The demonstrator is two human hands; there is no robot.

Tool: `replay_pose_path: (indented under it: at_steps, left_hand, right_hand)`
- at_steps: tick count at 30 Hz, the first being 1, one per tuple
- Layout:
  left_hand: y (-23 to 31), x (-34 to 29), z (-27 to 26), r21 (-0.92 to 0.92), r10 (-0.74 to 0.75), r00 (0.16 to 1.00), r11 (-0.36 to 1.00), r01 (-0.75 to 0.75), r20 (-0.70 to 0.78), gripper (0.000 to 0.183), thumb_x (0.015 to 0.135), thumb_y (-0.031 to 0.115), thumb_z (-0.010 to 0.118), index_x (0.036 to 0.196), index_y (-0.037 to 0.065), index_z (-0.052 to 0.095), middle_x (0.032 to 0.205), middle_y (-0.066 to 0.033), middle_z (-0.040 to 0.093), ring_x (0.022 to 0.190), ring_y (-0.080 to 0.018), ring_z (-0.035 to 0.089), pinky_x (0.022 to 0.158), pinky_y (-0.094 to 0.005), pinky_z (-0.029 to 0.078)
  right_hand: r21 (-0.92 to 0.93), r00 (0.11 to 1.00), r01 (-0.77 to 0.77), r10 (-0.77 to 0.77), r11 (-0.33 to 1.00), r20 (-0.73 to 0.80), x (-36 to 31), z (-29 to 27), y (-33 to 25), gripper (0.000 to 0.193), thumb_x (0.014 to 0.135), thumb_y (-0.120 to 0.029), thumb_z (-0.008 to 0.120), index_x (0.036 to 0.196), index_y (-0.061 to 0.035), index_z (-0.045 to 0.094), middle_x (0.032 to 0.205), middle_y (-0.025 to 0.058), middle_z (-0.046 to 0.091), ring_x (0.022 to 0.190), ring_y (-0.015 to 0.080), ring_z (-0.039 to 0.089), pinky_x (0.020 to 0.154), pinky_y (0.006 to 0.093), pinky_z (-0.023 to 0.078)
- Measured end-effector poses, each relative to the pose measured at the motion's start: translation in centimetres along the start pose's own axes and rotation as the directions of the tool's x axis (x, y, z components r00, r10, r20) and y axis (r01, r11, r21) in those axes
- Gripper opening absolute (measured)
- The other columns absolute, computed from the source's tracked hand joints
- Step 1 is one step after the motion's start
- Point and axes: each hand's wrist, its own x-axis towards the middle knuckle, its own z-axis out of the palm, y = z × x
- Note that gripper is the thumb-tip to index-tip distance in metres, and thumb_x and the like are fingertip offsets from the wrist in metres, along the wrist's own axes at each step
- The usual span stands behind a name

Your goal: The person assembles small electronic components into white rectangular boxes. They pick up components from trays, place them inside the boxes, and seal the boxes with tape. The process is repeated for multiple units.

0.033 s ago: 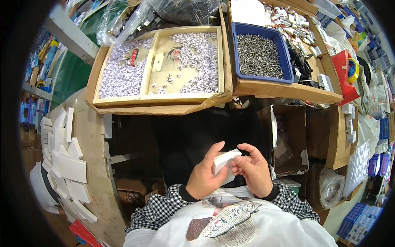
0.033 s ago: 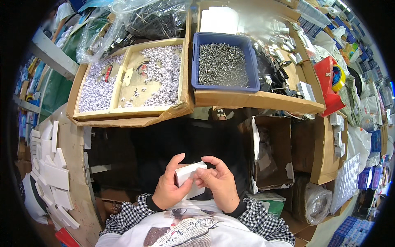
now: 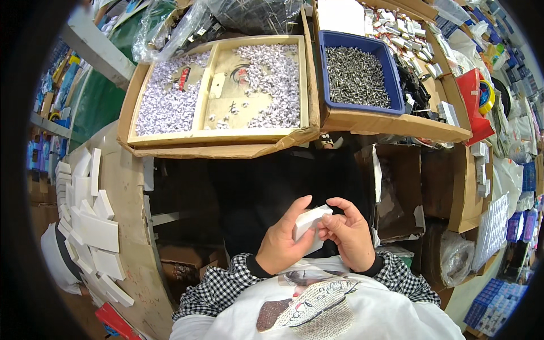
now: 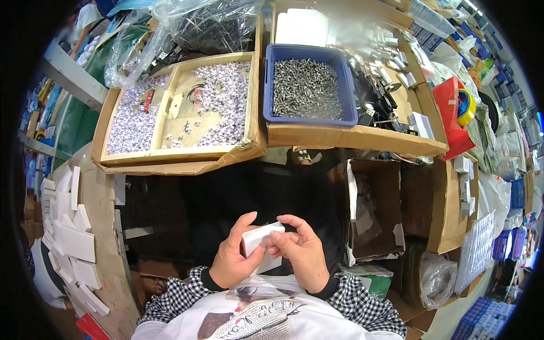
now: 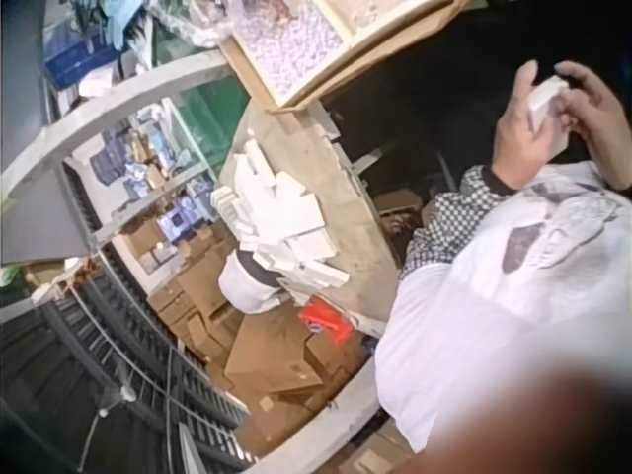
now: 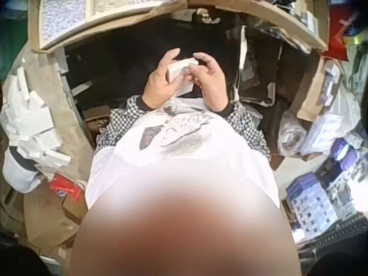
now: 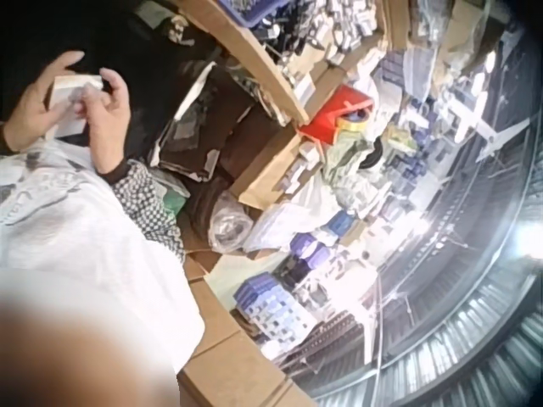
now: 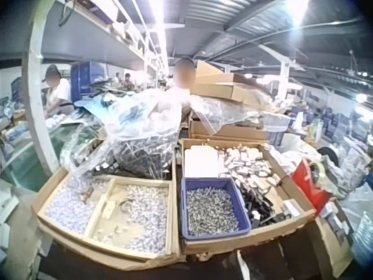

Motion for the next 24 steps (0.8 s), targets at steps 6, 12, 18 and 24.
replay_pose_path:
  at_steps: [6,12,18,24]
  left_hand:
    - [0.3,0.9,-0.5,0.102,0.105,0.99,0.988,-0.115,0.092,0.045,0.083,0.002,0.061,0.127,0.009,0.053,0.107,-0.0144,0.063,0.094,-0.0255,0.065,0.079,-0.0313,0.053]
    - [0.1,1.3,-0.4,0.038,0.094,0.994,0.995,-0.096,0.061,0.022,0.086,0.005,0.058,0.108,0.006,0.062,0.102,-0.0136,0.064,0.088,-0.0266,0.066,0.074,-0.0317,0.053]
    - [0.0,1.0,0.9,0.108,-0.002,0.997,0.994,0.01,-0.077,0.011,0.085,0.009,0.064,0.095,0.006,0.068,0.091,-0.0106,0.064,0.082,-0.026,0.064,0.071,-0.0314,0.051]
    - [-0.1,0.9,-1.2,-0.004,0.001,1.0,1.0,-0.001,-0.026,0.023,0.087,0.021,0.059,0.104,0.008,0.066,0.095,-0.0119,0.063,0.083,-0.0307,0.063,0.075,-0.0368,0.051]
  right_hand:
    - [-0.025,1.0,0.004,-0.004,1.0,-0.002,0.2,0.4,-0.1,0.037,0.09,-0.01,0.064,0.122,-0.0025,0.048,0.089,0.0113,0.069,0.077,0.0134,0.063,0.071,0.0253,0.051]
    - [-0.126,0.997,-0.075,0.072,0.989,-0.027,0.3,0.3,-0.4,0.046,0.089,-0.013,0.066,0.128,-0.0011,0.045,0.087,0.0107,0.069,0.066,0.011,0.062,0.058,0.0227,0.05]
    - [-0.438,0.97,-0.183,0.233,0.88,0.063,0.2,-0.9,0.1,0.034,0.09,-0.015,0.064,0.117,0.0022,0.053,0.064,0.0044,0.06,0.047,0.0082,0.054,0.042,0.0207,0.041]
    - [-0.637,0.991,-0.095,0.135,0.765,0.015,0.5,1.6,0.4,0.021,0.091,-0.012,0.062,0.103,0.0039,0.057,0.063,0.0065,0.061,0.046,0.0114,0.057,0.041,0.0212,0.044]
